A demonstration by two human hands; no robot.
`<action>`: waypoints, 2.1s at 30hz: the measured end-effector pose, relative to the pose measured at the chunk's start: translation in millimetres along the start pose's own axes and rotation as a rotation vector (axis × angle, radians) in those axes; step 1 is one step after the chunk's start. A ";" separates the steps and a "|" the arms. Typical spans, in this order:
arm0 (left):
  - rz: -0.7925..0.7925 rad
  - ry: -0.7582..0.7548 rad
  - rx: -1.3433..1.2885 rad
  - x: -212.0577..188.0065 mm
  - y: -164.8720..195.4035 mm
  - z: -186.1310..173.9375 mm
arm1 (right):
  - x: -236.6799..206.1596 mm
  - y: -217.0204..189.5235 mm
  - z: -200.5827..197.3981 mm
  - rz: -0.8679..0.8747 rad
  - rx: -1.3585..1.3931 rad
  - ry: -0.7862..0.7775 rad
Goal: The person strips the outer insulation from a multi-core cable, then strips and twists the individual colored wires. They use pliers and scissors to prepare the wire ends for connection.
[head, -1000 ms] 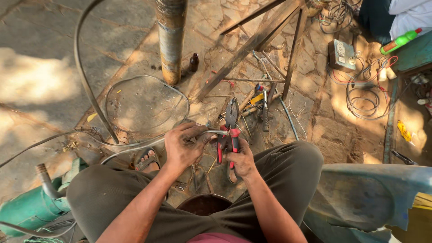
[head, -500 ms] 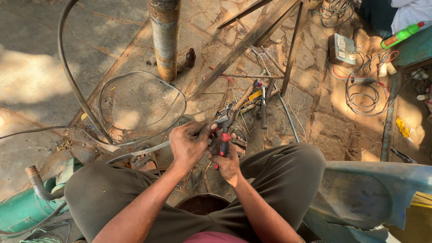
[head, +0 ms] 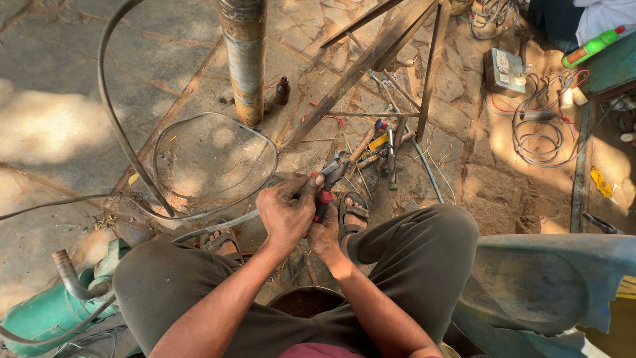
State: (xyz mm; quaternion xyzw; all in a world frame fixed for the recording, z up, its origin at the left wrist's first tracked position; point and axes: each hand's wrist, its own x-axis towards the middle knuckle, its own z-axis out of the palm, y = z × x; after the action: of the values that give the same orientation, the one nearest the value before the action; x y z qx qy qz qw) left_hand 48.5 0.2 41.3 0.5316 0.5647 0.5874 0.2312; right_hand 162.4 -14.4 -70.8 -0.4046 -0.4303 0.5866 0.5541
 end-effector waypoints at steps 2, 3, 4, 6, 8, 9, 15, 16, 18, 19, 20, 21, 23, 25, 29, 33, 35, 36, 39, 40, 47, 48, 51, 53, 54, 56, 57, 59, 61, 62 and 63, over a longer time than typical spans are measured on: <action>-0.001 -0.007 -0.005 -0.8 1.0 -0.3 | 2.0 7.6 -0.2 -0.071 -0.102 0.016; -0.033 -0.025 0.014 -1.5 1.3 -0.1 | 2.7 13.8 -2.0 -0.103 -0.154 0.024; -0.067 -0.044 0.034 -2.5 1.5 0.4 | 2.6 21.3 -4.6 -0.149 -0.202 0.025; -0.035 -0.013 0.023 -4.7 1.5 2.8 | 4.8 39.2 -11.1 -0.246 -0.297 0.021; -0.050 0.004 0.024 -6.8 1.1 6.5 | 11.4 59.9 -14.6 -0.112 0.235 0.056; -0.089 0.001 0.029 -8.0 1.1 8.5 | 14.0 68.5 -16.9 -0.037 0.498 0.076; -0.142 -0.025 -0.038 -8.8 1.7 12.5 | 27.8 86.3 -13.8 -0.098 0.843 -0.012; -0.163 -0.040 -0.061 -7.8 1.6 11.8 | 29.0 85.9 -11.1 -0.060 0.657 0.095; -0.101 -0.036 -0.029 -6.3 2.4 10.9 | 33.6 84.9 -8.0 0.006 0.279 0.295; -0.068 -0.033 -0.012 -6.1 3.1 10.4 | 36.5 85.5 -7.4 -0.002 0.582 0.030; -0.092 -0.064 0.008 -5.9 4.0 10.3 | 40.0 86.2 -8.1 -0.018 0.873 -0.244; -0.118 -0.095 0.028 -6.5 5.2 10.1 | 42.3 87.7 -9.2 -0.040 1.154 -0.526; -0.184 -0.166 0.033 -7.7 7.6 9.6 | 41.6 88.8 -12.7 -0.042 0.006 0.064; -0.265 -0.244 -0.004 -6.8 8.4 8.2 | 38.6 83.9 -16.6 -0.111 -0.405 0.376; -0.206 -0.320 -0.128 8.9 -1.7 -3.2 | 36.4 49.1 -22.8 -0.396 -0.533 0.207; -0.474 -0.499 -0.363 29.4 -22.6 -23.4 | 38.2 -31.3 -33.9 -0.333 -0.697 -0.158; -0.566 -0.521 -0.530 34.9 -30.7 -31.5 | 36.3 -58.1 -30.4 -0.133 -0.479 -0.353; -0.591 -0.519 -0.558 36.2 -33.7 -34.6 | 32.8 -66.4 -27.7 -0.030 -0.369 -0.445; -0.664 -0.508 -0.616 36.9 -36.6 -37.7 | 21.8 -65.5 -9.8 0.316 -0.368 -0.331; -0.682 -0.501 -0.626 36.5 -36.3 -37.0 | 19.6 -60.6 -4.1 0.234 -0.308 -0.368; -0.472 -0.363 -0.521 28.1 -29.6 -27.7 | 17.3 -35.7 3.7 0.137 -0.212 -0.203; -0.431 -0.338 -0.445 25.6 -28.9 -26.4 | 18.2 -33.6 3.8 0.144 -0.211 -0.167; -0.402 -0.319 -0.284 21.6 -28.5 -22.8 | 21.6 -25.9 6.2 0.165 -0.694 0.026; -0.417 -0.357 -0.229 22.6 -29.7 -21.3 | 25.6 -23.2 3.6 -0.171 -0.625 0.059; -0.431 -0.394 -0.216 24.2 -30.8 -21.7 | 27.5 -22.9 0.4 -0.336 -0.588 0.073; -0.472 -0.464 -0.273 29.1 -33.9 -24.7 | 32.2 -27.8 -14.3 -0.208 -0.760 0.034; -0.499 -0.493 -0.341 31.7 -35.5 -27.2 | 34.1 -31.4 -23.5 -0.145 -0.844 0.009; -0.577 -0.541 -0.435 38.7 -39.3 -34.6 | 32.0 -39.8 -42.8 0.054 -0.236 -0.367; -0.688 -0.585 -0.490 42.7 -42.7 -42.6 | 28.7 -42.5 -52.3 0.206 0.133 -0.568; -0.697 -0.593 -0.487 44.2 -44.0 -44.9 | 26.2 -43.1 -54.1 0.252 0.192 -0.594; -0.704 -0.601 -0.488 44.9 -45.2 -46.6 | 23.0 -43.1 -53.5 0.297 0.247 -0.618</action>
State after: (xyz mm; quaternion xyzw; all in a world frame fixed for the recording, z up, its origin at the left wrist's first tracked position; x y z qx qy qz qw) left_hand -22.4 31.4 26.1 0.3855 0.4646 0.4101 0.6837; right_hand 225.0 12.3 -45.8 -0.1963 -0.4396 0.8029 0.3515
